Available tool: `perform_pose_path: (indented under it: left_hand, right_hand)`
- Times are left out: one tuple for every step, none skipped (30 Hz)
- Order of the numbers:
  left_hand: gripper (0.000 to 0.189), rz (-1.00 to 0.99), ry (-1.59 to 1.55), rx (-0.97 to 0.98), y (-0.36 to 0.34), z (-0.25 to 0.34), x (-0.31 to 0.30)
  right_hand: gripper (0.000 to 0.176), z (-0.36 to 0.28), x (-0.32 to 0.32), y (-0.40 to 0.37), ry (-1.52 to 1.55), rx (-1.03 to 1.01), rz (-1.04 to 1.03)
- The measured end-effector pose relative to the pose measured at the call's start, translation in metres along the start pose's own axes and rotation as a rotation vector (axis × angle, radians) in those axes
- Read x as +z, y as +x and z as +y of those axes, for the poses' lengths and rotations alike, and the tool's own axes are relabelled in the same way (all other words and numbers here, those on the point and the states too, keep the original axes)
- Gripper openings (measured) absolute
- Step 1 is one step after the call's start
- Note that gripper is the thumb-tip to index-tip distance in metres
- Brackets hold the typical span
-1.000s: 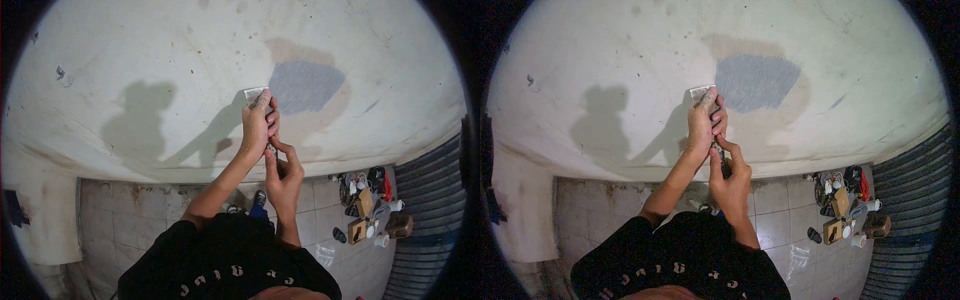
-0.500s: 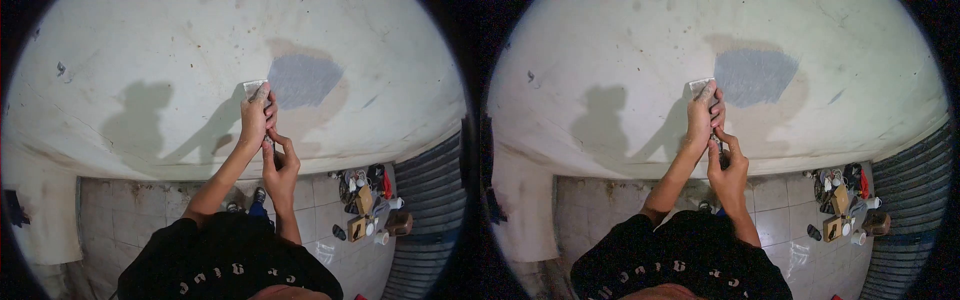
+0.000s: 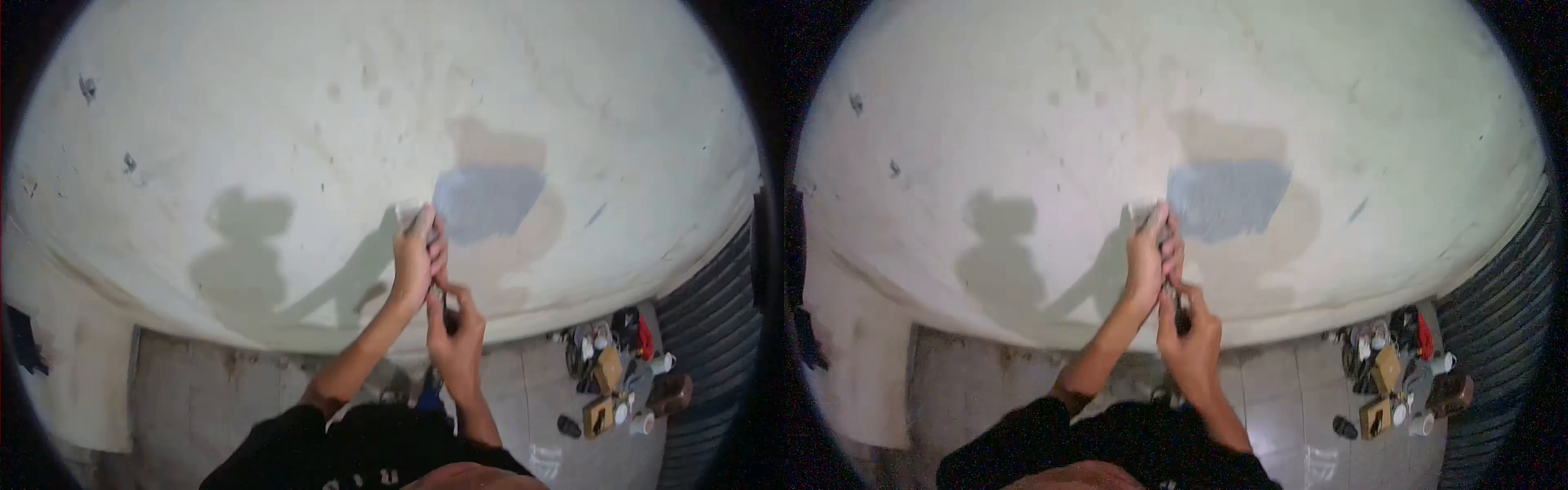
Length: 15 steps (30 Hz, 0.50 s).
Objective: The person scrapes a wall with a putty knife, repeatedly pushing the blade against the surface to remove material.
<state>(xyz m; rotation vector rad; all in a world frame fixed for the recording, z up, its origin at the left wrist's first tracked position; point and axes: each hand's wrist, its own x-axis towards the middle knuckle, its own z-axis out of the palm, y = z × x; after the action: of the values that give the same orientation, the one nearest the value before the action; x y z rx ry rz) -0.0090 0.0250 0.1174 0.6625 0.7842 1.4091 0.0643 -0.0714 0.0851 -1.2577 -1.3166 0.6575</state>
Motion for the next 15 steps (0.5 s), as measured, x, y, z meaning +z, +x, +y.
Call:
perform_pose_path:
  left_hand:
    - [0.037, -0.028, -0.028, 0.023, 0.006, 0.006, 0.005]
    - [0.037, -0.032, -0.056, 0.016, 0.002, 0.005, 0.005]
    - [0.037, -0.021, -0.079, -0.008, -0.005, 0.001, 0.002]
    - [0.038, -0.047, -0.091, 0.015, -0.002, -0.006, -0.002]
    - [0.038, -0.061, -0.077, 0.002, -0.001, -0.011, -0.005]
    - [0.038, -0.085, -0.064, 0.004, 0.0, -0.01, -0.007]
    - [0.038, -0.097, -0.051, 0.0, -0.001, -0.009, -0.009]
    - [0.038, -0.089, -0.029, -0.003, -0.001, -0.006, -0.008]
    - [0.038, -0.108, -0.03, 0.033, 0.002, 0.002, -0.003]
    - [0.038, -0.124, -0.03, 0.059, 0.004, 0.007, 0.001]
    - [0.038, -0.136, -0.033, 0.073, 0.001, 0.007, 0.003]
    - [0.038, -0.119, -0.022, 0.058, -0.001, 0.007, 0.003]
    - [0.038, -0.111, -0.007, 0.038, -0.001, 0.002, -0.001]
    - [0.038, -0.102, 0.007, 0.017, 0.001, -0.008, -0.01]
    - [0.038, -0.09, 0.023, -0.004, -0.002, -0.009, -0.011]
  right_hand:
    - [0.025, -0.006, -0.002, 0.011, -0.01, -0.021, -0.009]
    - [0.025, -0.014, -0.007, 0.009, -0.027, -0.006, -0.03]
    - [0.025, -0.018, -0.011, 0.001, -0.045, 0.031, -0.057]
    - [0.027, -0.011, -0.007, 0.001, 0.048, -0.037, -0.028]
    - [0.028, -0.002, -0.005, -0.003, 0.049, -0.043, -0.016]
    - [0.028, 0.006, 0.0, -0.003, 0.054, -0.066, -0.002]
    - [0.028, 0.007, 0.001, -0.005, 0.058, -0.078, 0.004]
    - [0.028, 0.004, 0.0, -0.005, 0.053, -0.064, -0.002]
    - [0.028, -0.009, -0.001, 0.0, 0.051, -0.051, -0.005]
    - [0.028, -0.015, 0.0, 0.002, 0.046, -0.028, -0.005]
    - [0.029, -0.011, 0.0, -0.002, 0.052, -0.022, -0.002]
    - [0.029, -0.006, 0.001, -0.003, 0.056, -0.03, 0.001]
    - [0.029, -0.003, 0.002, -0.002, 0.062, -0.05, 0.006]
    - [0.029, -0.007, -0.003, -0.007, -0.031, 0.02, -0.035]
    - [0.029, -0.007, -0.004, -0.007, -0.031, 0.017, -0.037]
